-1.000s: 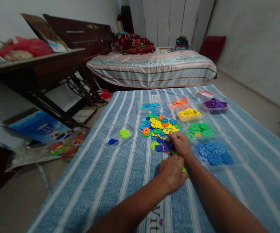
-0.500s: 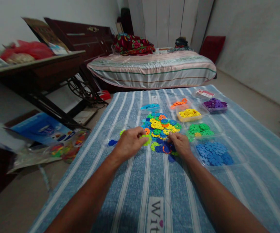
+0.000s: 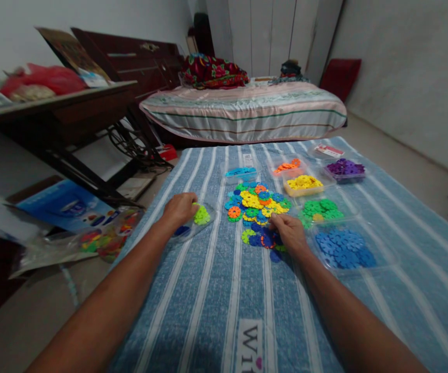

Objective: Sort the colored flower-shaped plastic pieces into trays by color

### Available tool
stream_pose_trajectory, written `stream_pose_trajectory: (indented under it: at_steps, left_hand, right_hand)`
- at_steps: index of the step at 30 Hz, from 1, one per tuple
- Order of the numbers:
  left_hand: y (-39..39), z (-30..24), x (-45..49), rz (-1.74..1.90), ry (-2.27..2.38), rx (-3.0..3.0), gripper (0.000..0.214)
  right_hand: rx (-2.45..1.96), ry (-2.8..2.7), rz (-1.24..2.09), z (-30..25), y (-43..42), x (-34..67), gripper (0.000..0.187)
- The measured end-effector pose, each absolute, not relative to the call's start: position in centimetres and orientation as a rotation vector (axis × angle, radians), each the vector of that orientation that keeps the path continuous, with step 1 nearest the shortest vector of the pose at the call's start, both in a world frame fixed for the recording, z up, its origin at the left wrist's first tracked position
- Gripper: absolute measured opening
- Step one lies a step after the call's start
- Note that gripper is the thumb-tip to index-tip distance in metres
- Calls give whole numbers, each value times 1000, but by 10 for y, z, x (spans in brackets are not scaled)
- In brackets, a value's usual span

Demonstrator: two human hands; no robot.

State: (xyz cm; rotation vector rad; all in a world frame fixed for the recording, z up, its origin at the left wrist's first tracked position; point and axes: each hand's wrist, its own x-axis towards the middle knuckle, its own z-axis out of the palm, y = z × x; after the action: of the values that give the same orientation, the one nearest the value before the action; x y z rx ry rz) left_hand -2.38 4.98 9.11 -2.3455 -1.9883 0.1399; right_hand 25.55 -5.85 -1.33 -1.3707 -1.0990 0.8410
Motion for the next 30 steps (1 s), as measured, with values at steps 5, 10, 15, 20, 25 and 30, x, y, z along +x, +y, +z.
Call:
stream_pose_trajectory:
  at_steps: [5,10,15,20,25,30]
  left_hand:
    - [40,96,-20,90,-1955,-2283,35]
    - [22,107,-8,-66,-1886,-2347,31]
    - [-8,108,23,-129,-1647,-2660,26]
    - [-32,85,59,117,-1598,-2870,19]
    - [-35,61,74,209,-1658,-2868,18]
    - [-35,56,78,203,-1694,-2868,19]
  right_hand:
    - [-1377,-1094,843,-10,-59,255,52]
    - [-1373,-1102,848,-8,-59,255,53]
    - [-1371,-1073,843,-9,-58,255,56]
    - [-1367,-1058,850,-10,-58,254,56]
    - [-1351,-1047,873,-11,-58,255,54]
    - [-1370,-1058,876,-14,-56,256,53]
